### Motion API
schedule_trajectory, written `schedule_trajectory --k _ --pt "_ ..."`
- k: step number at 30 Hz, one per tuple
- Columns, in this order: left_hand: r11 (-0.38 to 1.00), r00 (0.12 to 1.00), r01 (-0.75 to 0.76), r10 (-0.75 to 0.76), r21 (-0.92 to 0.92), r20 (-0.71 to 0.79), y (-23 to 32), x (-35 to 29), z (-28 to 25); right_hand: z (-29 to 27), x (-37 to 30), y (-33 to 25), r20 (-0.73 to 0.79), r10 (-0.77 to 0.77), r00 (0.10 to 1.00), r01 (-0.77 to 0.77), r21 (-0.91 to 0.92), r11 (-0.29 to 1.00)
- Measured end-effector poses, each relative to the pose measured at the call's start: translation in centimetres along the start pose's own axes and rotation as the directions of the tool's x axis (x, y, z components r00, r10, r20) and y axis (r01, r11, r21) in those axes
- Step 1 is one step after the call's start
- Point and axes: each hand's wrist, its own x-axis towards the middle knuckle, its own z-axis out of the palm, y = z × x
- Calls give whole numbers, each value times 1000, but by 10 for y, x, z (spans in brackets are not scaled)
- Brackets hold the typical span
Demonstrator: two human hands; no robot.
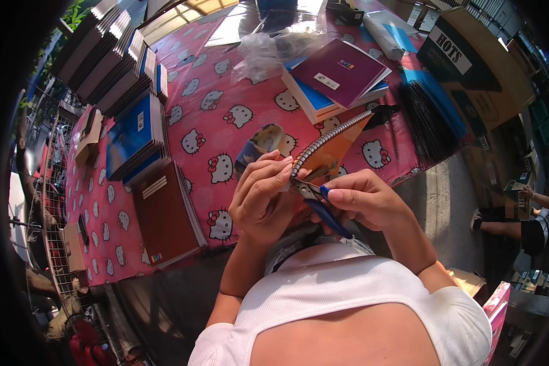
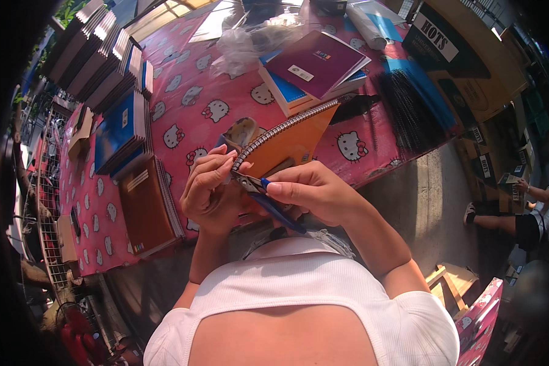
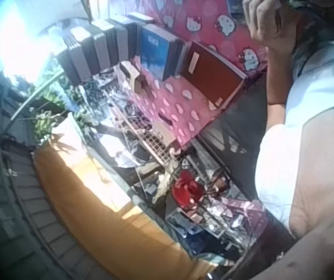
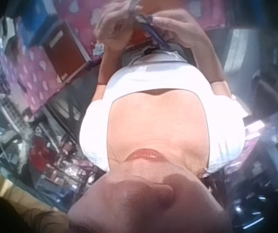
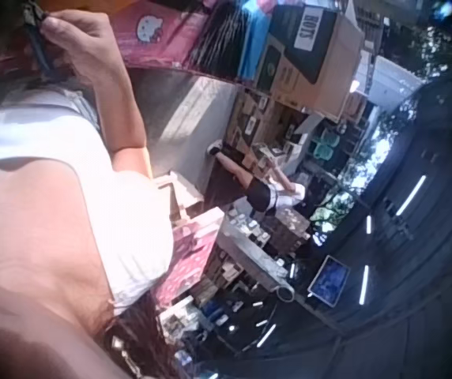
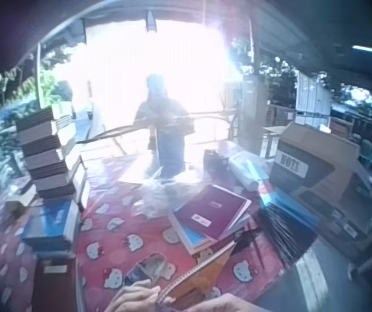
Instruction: The person attaches spiral coils to notebooks. The person slides a notebook onto a tray, aligns the holes, inserts a spiral coil, and clips the ends of the coil with pliers.
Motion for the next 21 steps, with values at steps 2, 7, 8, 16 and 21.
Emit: schedule_trajectory --k 2,7,8,16,21 --pt "999 999 36 -36 6 9 -2 -1 -5 -4 13 2 245 14 969 -62 193 979" --pt "924 813 382 -322 29 -485 0 -8 -91 -29 3 17 -86 -574 814 241 -849 469" --pt "944 747 299 -321 -137 -582 -2 -14 -128 -53 6 22 -173 -672 720 103 -931 350" --pt "690 -4 707 -212 -153 -977 -31 -160 -327 -194 35 53 -68 -765 641 -343 -916 -206" --pt "585 204 792 15 174 -979 -67 -190 -336 -224 74 -5 -82 -762 642 -475 -823 -311"
